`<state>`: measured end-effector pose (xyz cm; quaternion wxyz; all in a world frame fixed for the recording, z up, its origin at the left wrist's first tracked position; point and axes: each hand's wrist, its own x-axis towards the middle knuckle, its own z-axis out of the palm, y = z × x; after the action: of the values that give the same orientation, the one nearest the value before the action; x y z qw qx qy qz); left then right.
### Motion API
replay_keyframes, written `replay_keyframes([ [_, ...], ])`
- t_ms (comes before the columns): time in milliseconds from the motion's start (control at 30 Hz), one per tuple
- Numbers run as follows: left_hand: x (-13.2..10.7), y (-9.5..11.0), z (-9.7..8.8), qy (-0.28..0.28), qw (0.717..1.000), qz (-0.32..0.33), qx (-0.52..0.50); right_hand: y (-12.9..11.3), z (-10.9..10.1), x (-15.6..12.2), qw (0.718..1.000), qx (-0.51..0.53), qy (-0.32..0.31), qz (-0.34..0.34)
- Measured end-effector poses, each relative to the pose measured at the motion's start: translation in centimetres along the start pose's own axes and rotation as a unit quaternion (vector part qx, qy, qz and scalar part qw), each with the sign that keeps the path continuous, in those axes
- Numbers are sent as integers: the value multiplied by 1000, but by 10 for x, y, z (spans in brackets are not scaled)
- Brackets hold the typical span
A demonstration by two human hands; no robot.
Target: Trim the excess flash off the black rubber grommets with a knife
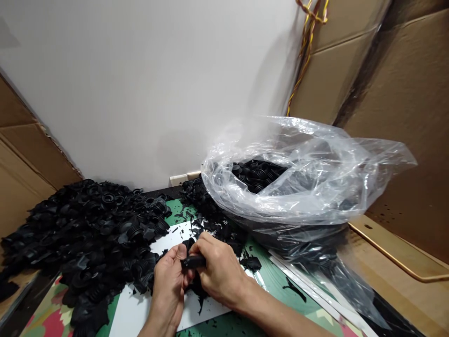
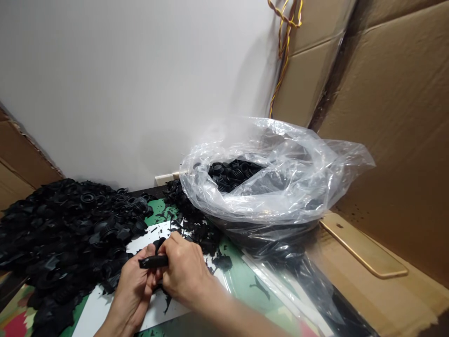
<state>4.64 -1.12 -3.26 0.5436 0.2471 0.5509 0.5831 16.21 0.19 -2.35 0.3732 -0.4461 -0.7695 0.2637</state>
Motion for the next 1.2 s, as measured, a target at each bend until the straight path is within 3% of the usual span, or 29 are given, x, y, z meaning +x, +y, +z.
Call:
replay_keyframes([
  [133, -1, -1, 3, 7, 1000, 13, -10, -1, 4, -3, 995, -97, -10, -3],
  [233, -3, 0, 4, -4, 1000, 1, -23, 4, -1, 1, 996, -87, 9, 28],
  [400, -5, 2, 5, -19, 999, -11, -24, 15, -16, 12, 981, 96, 79, 150],
  [567, -3, 0, 2, -40, 999, -13, -22, 11, -15, 14, 942, 295, 10, 159],
  [900, -6, 1, 2, -64, 996, 34, 51, -2, -11, 14, 907, 379, -50, 176],
  [1200, -1, -2, -2, -6, 990, 85, 110, 1, -9, 10, 937, 303, -38, 166],
])
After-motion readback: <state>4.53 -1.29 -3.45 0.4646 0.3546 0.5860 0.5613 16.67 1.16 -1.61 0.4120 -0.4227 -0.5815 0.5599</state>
